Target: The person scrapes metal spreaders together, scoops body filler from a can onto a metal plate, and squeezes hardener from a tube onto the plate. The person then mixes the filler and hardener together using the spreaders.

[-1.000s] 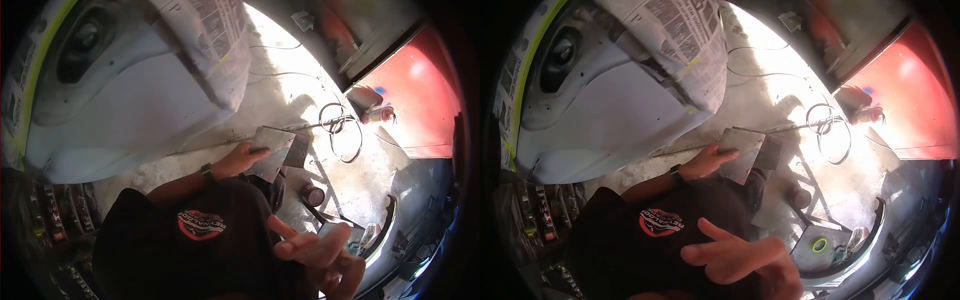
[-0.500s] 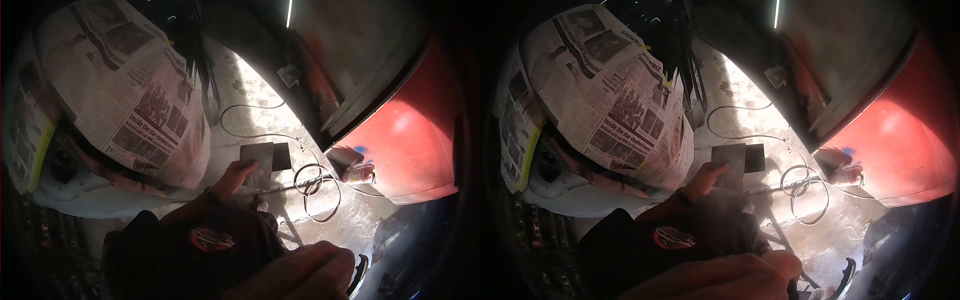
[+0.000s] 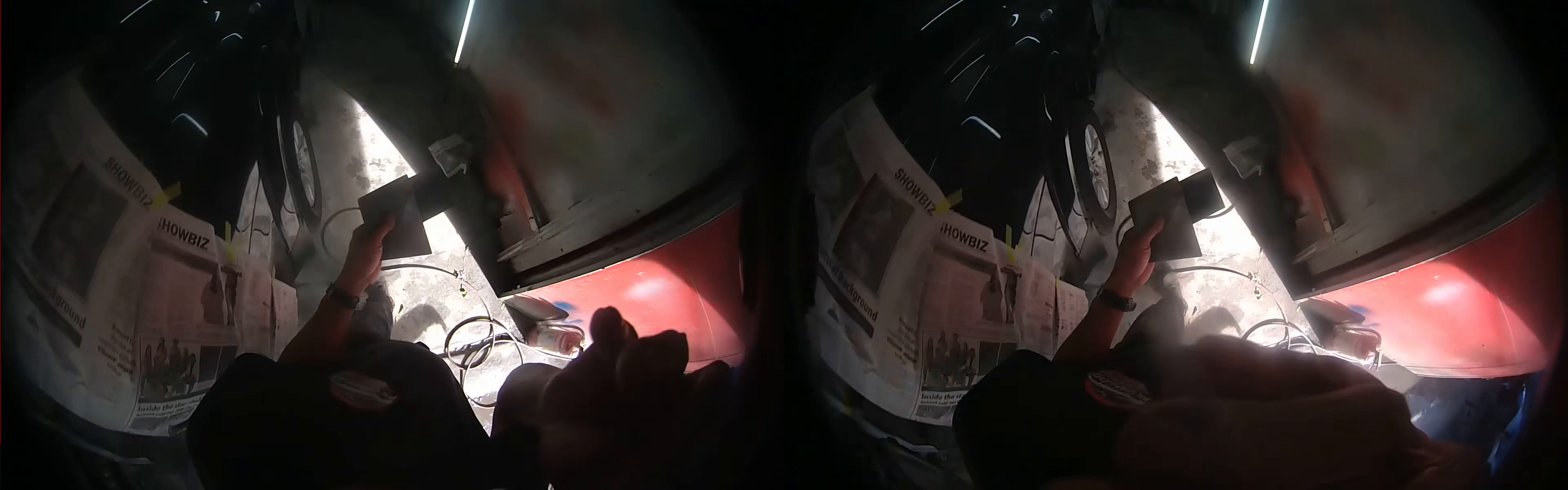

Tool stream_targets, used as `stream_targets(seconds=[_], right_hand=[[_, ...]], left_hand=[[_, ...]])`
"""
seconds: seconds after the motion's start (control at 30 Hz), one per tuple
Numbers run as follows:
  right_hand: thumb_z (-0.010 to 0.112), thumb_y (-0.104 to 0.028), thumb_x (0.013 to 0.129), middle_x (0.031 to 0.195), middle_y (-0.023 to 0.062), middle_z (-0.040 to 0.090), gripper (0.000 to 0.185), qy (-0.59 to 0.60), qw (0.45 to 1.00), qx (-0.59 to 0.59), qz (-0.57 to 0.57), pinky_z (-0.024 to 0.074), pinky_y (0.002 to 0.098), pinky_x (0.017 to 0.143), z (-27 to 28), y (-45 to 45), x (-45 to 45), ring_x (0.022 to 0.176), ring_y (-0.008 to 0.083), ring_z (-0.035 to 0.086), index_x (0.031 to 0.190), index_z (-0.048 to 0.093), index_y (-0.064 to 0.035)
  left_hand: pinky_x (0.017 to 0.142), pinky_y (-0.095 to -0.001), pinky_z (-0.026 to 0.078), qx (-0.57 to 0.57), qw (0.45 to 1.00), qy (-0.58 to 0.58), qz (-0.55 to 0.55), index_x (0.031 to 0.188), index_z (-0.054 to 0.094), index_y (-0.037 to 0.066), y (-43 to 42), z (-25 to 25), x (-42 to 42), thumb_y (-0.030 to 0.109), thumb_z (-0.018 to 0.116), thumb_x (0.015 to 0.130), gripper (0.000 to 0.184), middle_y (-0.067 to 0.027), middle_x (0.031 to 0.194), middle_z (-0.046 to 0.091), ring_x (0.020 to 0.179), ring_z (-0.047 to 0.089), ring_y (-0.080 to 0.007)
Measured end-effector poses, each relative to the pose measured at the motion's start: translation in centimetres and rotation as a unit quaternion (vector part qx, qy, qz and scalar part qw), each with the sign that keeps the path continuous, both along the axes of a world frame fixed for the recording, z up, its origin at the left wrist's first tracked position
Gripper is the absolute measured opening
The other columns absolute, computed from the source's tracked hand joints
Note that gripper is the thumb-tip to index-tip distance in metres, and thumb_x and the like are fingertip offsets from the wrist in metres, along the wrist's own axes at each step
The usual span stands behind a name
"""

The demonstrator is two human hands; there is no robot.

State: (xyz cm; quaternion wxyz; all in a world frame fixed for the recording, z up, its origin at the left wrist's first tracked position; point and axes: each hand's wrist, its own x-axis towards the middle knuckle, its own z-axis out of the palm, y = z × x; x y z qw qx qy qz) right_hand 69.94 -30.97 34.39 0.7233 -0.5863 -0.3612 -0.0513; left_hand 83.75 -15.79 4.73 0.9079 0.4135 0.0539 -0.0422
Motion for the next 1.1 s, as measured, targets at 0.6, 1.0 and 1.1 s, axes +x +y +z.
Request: stream_targets(seconds=[0.6,1.0,1.1], right_hand=[[0.051,-0.002,0.102,0.096,0.0163,0.067,0.012,0.275,0.961,0.016,0.005,0.0615,0.0426,0.081,-9.3,-3.8,48.7,0.092,0.0290,0.073,0.113,0.057,-0.0013],[0.054,-0.023,0.103,0.071,0.0144,0.058,0.028,0.369,0.904,-0.051,0.209,0.0496,0.0360,0.057,-8.6,-4.5,78.2,0.060,0.0246,0.058,0.090,0.057,0.0017],[0.067,-0.010,0.093,0.075,0.0126,0.065,0.016,0.196,0.936,0.020,0.293,0.0454,0.0348,0.054,-7.1,-2.3,87.5,0.061,0.0229,0.061,0.088,0.071,0.0038]], left_hand=[[0.091,-0.0464,0.051,0.708,0.655,-0.242,0.102,0.132,0.061,0.001,13.7,-4.9,38.8,-0.006,0.054,0.087,0.046,-0.0267,0.113,0.066,0.104,0.063,-0.0446],[0.098,-0.0433,0.053,0.412,0.879,0.089,0.223,0.132,0.061,-0.003,15.2,-9.2,52.1,0.001,0.058,0.092,0.040,-0.0224,0.123,0.069,0.112,0.067,-0.0362],[0.095,-0.0370,0.054,0.045,0.937,0.186,0.292,0.128,0.062,-0.006,14.9,-5.6,59.0,0.013,0.062,0.099,0.034,-0.0147,0.121,0.070,0.108,0.069,-0.0241]])
